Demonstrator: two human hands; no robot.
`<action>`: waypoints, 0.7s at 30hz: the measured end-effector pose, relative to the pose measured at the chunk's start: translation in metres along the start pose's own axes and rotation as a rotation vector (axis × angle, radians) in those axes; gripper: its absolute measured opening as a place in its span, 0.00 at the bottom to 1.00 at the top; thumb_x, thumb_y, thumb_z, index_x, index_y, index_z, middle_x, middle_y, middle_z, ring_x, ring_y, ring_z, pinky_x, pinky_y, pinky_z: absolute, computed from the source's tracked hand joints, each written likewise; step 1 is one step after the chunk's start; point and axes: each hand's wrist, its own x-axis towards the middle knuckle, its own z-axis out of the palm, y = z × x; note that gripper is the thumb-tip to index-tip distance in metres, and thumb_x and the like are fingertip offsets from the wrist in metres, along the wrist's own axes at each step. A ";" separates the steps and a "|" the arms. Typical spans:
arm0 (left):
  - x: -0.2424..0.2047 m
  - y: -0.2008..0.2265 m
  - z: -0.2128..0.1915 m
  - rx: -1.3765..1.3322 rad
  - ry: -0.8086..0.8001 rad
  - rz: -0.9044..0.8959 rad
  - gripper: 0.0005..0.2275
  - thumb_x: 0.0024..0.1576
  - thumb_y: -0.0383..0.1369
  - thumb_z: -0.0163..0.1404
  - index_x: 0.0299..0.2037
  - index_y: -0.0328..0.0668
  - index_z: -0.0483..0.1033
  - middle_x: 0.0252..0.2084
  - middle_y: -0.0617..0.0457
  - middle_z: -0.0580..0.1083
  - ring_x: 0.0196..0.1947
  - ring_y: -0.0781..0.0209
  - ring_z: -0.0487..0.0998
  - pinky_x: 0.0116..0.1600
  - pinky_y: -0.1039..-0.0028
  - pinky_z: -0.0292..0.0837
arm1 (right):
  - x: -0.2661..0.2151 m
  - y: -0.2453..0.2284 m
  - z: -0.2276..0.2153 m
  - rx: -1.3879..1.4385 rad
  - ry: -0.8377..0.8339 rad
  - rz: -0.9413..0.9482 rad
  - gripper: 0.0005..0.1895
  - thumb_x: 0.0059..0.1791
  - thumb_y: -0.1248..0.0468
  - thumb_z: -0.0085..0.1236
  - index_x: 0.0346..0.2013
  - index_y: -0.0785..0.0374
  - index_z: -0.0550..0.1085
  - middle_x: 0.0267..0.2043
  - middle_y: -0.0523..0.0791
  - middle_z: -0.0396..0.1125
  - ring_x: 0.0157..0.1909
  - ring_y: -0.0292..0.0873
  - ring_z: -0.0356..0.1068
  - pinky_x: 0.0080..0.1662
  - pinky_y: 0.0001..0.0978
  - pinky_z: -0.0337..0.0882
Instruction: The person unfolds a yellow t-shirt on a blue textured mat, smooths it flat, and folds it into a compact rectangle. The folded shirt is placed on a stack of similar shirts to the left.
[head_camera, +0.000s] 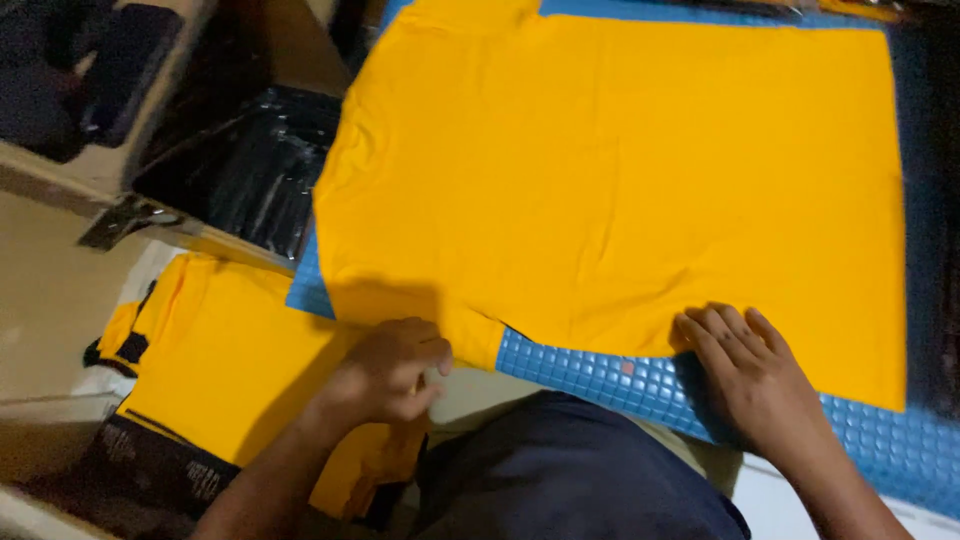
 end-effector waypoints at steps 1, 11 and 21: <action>-0.001 0.000 0.002 0.011 0.012 -0.013 0.09 0.42 0.29 0.54 0.33 0.48 0.72 0.29 0.52 0.69 0.30 0.47 0.71 0.30 0.57 0.62 | 0.003 0.001 -0.003 0.002 0.011 -0.018 0.25 0.53 0.61 0.38 0.65 0.57 0.65 0.67 0.45 0.65 0.71 0.48 0.62 0.71 0.48 0.59; -0.064 -0.066 0.028 -0.242 -0.402 -1.044 0.40 0.56 0.61 0.39 0.73 0.43 0.53 0.74 0.45 0.59 0.72 0.45 0.63 0.69 0.58 0.63 | -0.040 0.049 0.014 0.116 -0.055 0.188 0.44 0.39 0.71 0.51 0.72 0.53 0.61 0.77 0.44 0.58 0.79 0.46 0.56 0.71 0.49 0.58; -0.135 -0.155 0.099 -1.171 -0.034 -1.069 0.24 0.45 0.22 0.65 0.56 0.30 0.80 0.54 0.48 0.80 0.51 0.54 0.79 0.58 0.65 0.72 | -0.048 0.075 -0.023 0.064 0.134 0.256 0.11 0.55 0.62 0.58 0.51 0.46 0.77 0.58 0.36 0.75 0.64 0.35 0.73 0.69 0.46 0.65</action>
